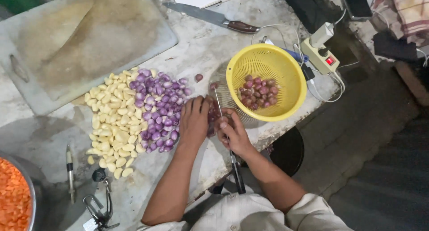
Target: The person is peeling the outer skin of shallots using a small knife to trim the ends and their fingers to remove the skin.
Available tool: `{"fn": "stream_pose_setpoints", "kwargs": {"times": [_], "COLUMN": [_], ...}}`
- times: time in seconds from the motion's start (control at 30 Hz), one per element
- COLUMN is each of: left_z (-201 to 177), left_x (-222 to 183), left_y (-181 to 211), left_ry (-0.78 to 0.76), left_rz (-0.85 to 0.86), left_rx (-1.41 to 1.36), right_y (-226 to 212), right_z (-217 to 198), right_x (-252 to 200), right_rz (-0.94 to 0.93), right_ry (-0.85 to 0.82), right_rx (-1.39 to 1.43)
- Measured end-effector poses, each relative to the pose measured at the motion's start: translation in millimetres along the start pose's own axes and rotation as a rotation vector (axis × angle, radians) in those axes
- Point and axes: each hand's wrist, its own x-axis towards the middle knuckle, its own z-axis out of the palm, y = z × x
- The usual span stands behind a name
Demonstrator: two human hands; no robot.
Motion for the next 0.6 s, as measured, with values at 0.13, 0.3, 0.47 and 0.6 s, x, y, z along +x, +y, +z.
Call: {"fn": "stream_pose_setpoints", "kwargs": {"times": [0.13, 0.3, 0.47, 0.6], "left_z": [-11.0, -3.7, -11.4, -34.8], "left_x": [-1.4, -10.3, -11.4, -3.0], "left_y": [-1.5, -10.2, -1.6, 15.4], "left_ry": [0.023, 0.068, 0.018, -0.062], "left_rz": [-0.010, -0.029, -0.205, -0.319], "left_rx": [-0.056, -0.325, -0.648, -0.778], "right_y": [-0.4, -5.0, -4.7, -3.6], "right_z": [-2.8, 0.5, -2.5, -3.5], "right_x": [0.6, 0.2, 1.4, 1.7], "right_rz": [0.014, 0.028, 0.029, 0.032], "right_ry": [-0.016, 0.007, -0.024, -0.032], "right_rx": [-0.019, -0.035, -0.018, -0.011]}}
